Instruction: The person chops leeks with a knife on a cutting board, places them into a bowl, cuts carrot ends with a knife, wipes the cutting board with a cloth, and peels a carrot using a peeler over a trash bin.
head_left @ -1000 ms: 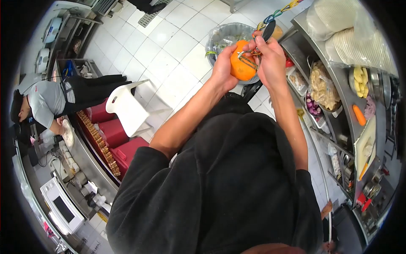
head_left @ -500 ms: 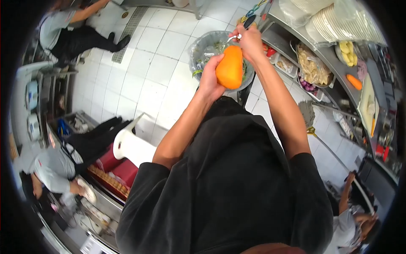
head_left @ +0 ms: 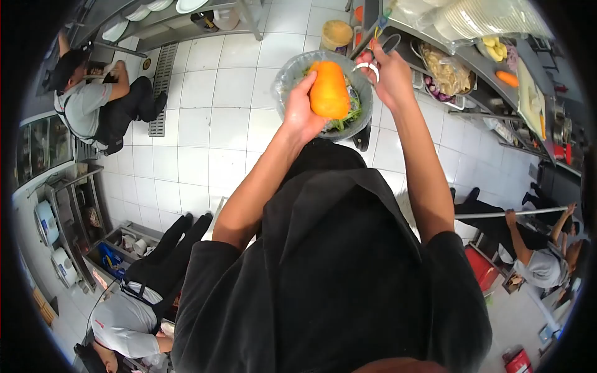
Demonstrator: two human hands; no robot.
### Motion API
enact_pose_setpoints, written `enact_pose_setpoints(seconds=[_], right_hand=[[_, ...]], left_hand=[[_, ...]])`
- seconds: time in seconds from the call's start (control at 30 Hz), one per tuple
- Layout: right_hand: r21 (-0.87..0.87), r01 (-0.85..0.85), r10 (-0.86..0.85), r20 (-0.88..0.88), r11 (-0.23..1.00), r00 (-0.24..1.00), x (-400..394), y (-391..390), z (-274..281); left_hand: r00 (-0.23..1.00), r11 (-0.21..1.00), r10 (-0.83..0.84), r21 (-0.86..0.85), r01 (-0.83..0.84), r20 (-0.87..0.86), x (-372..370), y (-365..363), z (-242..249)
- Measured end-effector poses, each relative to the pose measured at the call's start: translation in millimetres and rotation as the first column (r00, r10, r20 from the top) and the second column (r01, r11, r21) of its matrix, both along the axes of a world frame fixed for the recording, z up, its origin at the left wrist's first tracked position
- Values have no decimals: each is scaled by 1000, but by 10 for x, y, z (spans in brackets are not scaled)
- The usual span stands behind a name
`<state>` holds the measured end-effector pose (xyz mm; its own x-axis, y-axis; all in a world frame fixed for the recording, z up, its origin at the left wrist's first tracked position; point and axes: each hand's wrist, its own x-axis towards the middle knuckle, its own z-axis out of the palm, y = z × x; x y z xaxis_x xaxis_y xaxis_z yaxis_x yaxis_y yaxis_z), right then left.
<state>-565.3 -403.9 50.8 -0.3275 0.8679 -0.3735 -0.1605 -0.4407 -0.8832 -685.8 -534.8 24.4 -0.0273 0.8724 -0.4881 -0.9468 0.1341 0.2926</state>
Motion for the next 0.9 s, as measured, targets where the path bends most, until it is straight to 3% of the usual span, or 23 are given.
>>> enact_pose_setpoints(seconds=[0.2, 0.37, 0.9], right_hand=[[-56, -62, 50, -199, 996, 979, 53, -555, 380], [3, -2, 3, -200, 1000, 980, 143, -627, 419], [94, -118, 139, -250, 988, 958, 112, -470, 221]], left_hand=[[998, 996, -57, 64, 57, -7, 67, 109, 88], [998, 997, -66, 27, 66, -13, 209, 162, 168], [985, 995, 102, -6, -104, -142, 436, 113, 190]])
